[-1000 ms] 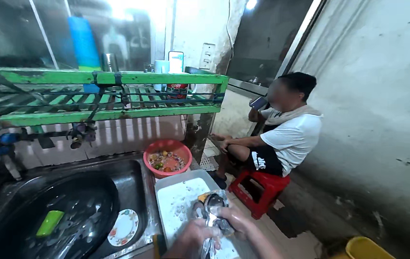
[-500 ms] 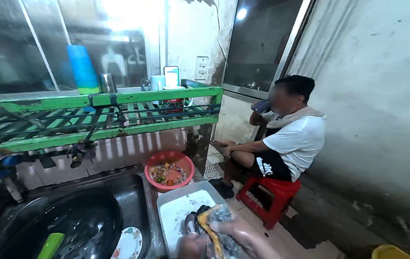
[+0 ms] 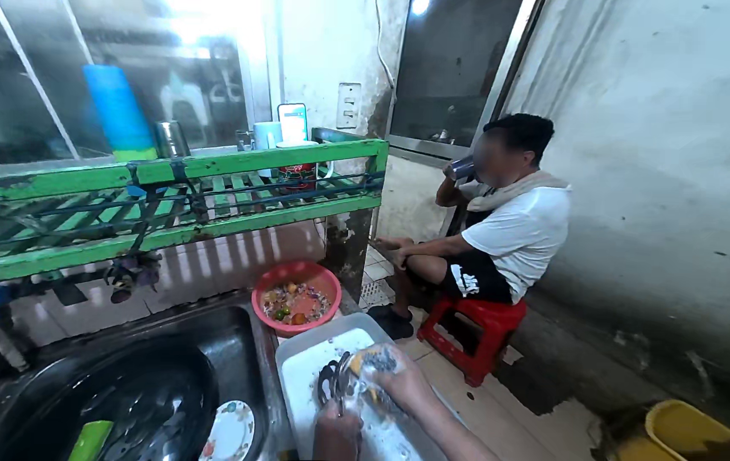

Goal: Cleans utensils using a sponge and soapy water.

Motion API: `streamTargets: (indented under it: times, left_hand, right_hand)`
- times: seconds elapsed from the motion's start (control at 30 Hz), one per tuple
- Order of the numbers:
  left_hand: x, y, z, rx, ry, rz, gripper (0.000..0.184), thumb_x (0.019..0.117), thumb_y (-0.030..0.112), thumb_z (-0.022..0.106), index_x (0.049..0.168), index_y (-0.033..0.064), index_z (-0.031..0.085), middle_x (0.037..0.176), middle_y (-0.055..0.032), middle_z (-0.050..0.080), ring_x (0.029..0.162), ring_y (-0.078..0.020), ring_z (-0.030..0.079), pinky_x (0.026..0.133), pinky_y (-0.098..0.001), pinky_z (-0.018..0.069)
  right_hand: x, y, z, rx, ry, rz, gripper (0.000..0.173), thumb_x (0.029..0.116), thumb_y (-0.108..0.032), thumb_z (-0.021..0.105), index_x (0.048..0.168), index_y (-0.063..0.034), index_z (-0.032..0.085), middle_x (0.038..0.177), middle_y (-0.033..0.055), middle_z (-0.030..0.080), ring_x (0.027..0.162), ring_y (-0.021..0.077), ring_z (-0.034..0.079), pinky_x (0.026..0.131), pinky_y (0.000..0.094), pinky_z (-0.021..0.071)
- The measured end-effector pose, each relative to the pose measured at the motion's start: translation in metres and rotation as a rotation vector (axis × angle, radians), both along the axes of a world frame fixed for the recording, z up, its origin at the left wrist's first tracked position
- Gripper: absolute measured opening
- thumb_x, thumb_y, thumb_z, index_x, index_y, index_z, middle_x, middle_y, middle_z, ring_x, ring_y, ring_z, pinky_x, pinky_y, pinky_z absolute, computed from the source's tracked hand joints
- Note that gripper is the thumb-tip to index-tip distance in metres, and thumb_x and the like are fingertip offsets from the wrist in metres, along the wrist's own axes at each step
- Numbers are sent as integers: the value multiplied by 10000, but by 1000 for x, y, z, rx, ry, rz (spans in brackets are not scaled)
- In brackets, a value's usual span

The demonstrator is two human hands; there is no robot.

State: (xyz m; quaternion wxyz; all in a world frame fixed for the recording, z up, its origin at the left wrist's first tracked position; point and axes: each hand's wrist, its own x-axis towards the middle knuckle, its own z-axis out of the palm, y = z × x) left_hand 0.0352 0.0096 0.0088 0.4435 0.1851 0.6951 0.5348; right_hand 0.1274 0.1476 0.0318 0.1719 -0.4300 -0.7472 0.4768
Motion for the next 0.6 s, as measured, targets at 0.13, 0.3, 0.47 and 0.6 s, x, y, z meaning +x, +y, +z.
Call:
streamTargets:
  times: [0.13,0.3,0.47,0.6]
  left_hand:
    - [-1,-1,2,20,-37,69,124,1016,70,549,1029,-50,577,712,-51,583,559,-101,542,554,-262,485]
    - [-2,1,1,22,-20,71,88,1007,57,544,1008,-31,552,656,-28,564,544,-94,546,547,-255,482]
    - [-2,1,-4,-25,8,47,102,1025,61,547,1008,-39,557,642,-26,540,527,-96,523,536,-254,473]
    - [-3,-1,-4,40,-74,56,84,1031,54,546,979,-12,557,620,-8,563,514,-74,546,520,-222,484]
  right_hand:
    - [3,20,3,-56,225,-181,584,918,-226,747,1412,-2,531,1307,193,646,1203,260,639,1055,433,509]
    - [5,-8,-1,-174,15,70,631,925,-240,758,1459,-24,500,1303,252,638,1214,359,632,1065,535,488]
    - [-7,12,-7,56,-109,60,536,978,-292,685,1439,-62,538,1299,224,657,1227,374,631,1064,580,477]
    - [-5,37,3,-105,184,-192,665,954,-331,727,1482,-29,457,1367,201,614,1263,284,610,1092,458,482]
